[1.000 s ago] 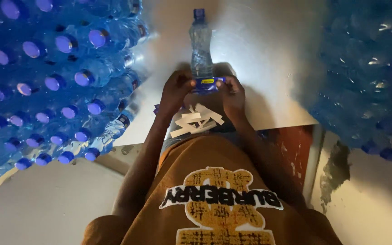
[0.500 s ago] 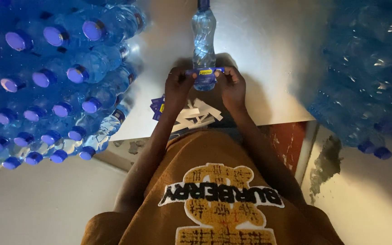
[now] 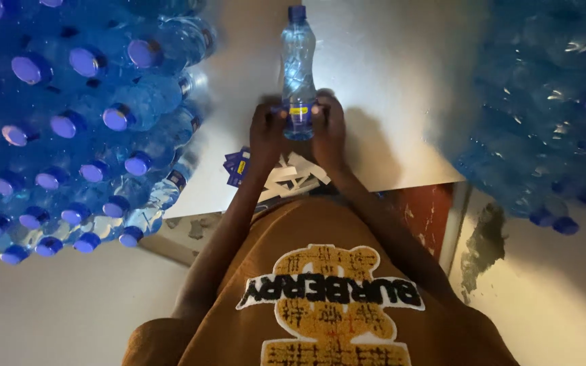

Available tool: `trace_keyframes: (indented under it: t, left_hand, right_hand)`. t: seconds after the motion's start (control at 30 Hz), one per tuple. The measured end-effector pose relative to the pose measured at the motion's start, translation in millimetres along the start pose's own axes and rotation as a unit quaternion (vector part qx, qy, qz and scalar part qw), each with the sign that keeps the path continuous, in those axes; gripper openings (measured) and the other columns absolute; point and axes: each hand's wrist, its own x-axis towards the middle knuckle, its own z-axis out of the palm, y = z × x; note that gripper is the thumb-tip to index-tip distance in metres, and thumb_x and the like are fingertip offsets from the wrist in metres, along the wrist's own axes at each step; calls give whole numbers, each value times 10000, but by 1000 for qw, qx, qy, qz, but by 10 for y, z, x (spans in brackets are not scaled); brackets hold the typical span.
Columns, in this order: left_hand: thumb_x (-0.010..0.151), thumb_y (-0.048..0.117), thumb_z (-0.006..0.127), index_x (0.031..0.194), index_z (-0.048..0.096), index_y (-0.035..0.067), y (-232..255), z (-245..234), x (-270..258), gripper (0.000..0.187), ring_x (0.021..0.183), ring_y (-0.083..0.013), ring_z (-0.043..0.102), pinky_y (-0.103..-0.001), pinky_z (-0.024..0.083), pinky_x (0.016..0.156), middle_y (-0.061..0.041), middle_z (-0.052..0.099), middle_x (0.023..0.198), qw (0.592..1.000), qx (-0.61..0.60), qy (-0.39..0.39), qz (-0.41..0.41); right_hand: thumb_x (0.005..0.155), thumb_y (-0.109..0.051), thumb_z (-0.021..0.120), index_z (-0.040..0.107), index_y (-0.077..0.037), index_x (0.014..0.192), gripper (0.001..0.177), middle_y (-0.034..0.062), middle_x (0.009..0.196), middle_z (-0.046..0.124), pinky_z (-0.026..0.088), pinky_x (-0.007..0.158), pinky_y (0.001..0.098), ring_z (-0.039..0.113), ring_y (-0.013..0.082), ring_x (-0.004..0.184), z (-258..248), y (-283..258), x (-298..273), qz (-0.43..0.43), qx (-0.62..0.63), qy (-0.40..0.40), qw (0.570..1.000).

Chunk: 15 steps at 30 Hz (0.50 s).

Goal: Manually applying adhesive labels to plastic water bottles and organizing them into a large stack

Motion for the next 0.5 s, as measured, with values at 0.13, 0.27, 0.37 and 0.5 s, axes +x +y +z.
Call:
trace_keyframes:
  t: [0.13,0.27,0.37,0.5]
  left_hand:
    - [1124,363,716,1250,686,88,48,-102,77,304,1044,-227,609,-414,503,932,-97,650,1087,994,-106,-8,-4]
    - [1151,288,623,1245,622,52,491,-193,4,254,997,-239,614,-431,500,910,-113,639,1081,982,-186,2,-39]
    - [1146,263,607,1237,605,46,476,-271,-64,234,986,-231,610,-418,482,920,-90,622,1089,971,-223,24,-77]
    - [1132,310,655,1161,587,73,480,-347,-11,248,856,-211,606,-333,513,674,-69,552,989,962,-232,17,-145]
  right_hand:
    - [1231,-276,563,612,42,1385,357,338,1289,643,495,1112,619,649,517,1298,200,-56,162,-42,-51,-9,998]
    - [1201,-336,603,510,-79,1523,421,187,1278,675,556,822,443,653,231,903,164,18,431,58,75,-127,987]
    - [1082,-276,797,367,-104,1697,770,233,1453,589,571,839,462,628,282,1004,-15,163,419,62,137,-296,943]
    - [984,-222,874,521,-11,1641,775,298,1634,540,381,1270,638,504,463,1520,-344,213,664,-39,8,-485,873]
